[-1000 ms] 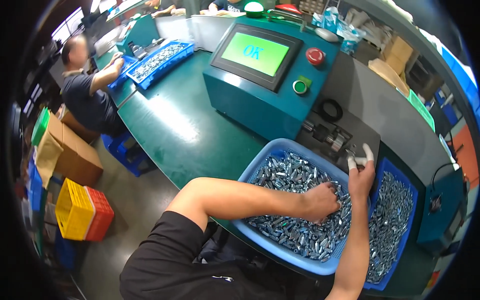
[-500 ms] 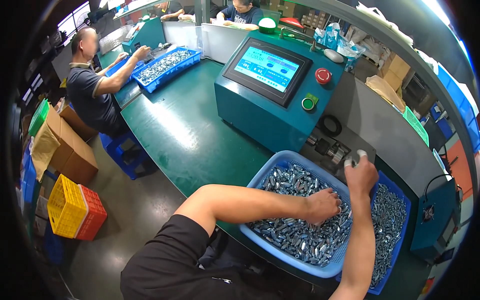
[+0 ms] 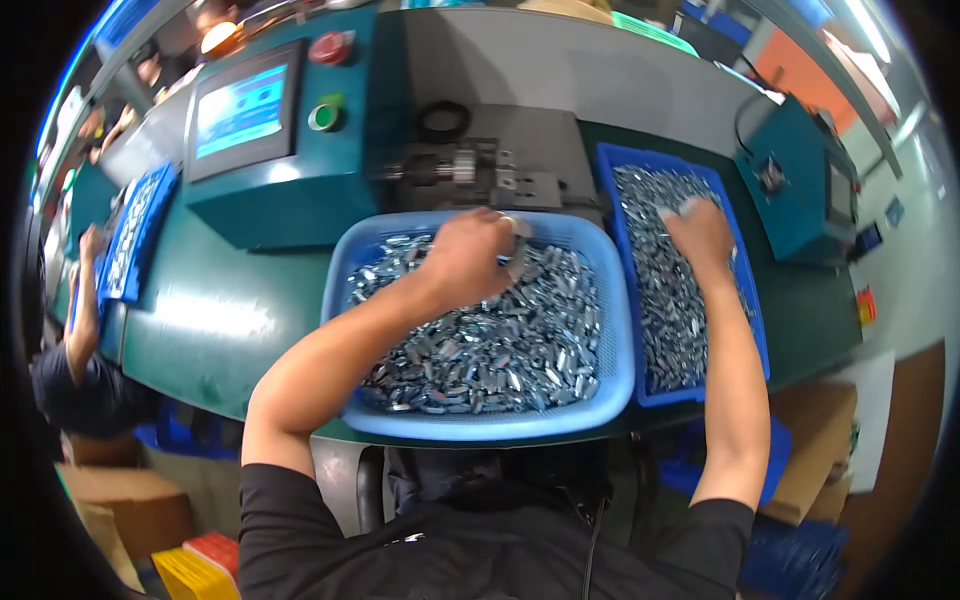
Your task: Picking small metal components from a bin, placing them into a machine jig for processing or inspection, and then moving them to a secondary container.
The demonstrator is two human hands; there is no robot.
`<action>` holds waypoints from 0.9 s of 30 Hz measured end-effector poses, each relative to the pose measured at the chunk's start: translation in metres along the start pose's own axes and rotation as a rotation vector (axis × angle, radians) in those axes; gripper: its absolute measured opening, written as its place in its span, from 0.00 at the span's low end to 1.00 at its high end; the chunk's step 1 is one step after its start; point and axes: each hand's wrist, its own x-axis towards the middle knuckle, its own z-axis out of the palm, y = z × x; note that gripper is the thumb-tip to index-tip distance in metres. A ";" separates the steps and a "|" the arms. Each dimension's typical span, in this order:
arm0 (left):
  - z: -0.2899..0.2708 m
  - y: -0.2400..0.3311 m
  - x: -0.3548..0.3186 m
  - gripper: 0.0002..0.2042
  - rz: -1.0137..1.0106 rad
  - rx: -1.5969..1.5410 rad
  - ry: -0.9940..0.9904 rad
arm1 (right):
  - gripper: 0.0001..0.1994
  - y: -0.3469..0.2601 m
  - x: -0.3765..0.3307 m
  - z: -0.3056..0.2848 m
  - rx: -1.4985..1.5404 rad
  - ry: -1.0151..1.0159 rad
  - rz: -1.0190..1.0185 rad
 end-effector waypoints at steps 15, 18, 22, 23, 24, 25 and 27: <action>-0.013 0.006 0.010 0.13 -0.085 -0.027 0.048 | 0.12 -0.131 -0.024 0.067 0.706 0.273 -0.133; -0.022 0.001 0.018 0.11 -0.153 -0.110 0.179 | 0.12 -0.129 -0.027 0.063 0.757 0.132 -0.090; -0.034 -0.003 0.042 0.11 -0.088 0.034 0.160 | 0.18 -0.136 -0.025 0.062 0.752 0.065 -0.114; -0.035 -0.004 0.050 0.11 0.002 0.123 0.164 | 0.21 -0.137 -0.025 0.060 0.729 0.026 -0.118; -0.036 -0.006 0.057 0.12 0.091 0.217 0.169 | 0.23 -0.138 -0.025 0.057 0.701 -0.019 -0.134; -0.035 -0.008 0.065 0.12 0.082 0.222 0.171 | 0.23 -0.137 -0.025 0.057 0.704 -0.025 -0.143; -0.029 -0.011 0.080 0.12 0.045 0.168 0.189 | 0.23 -0.136 -0.024 0.057 0.704 -0.062 -0.151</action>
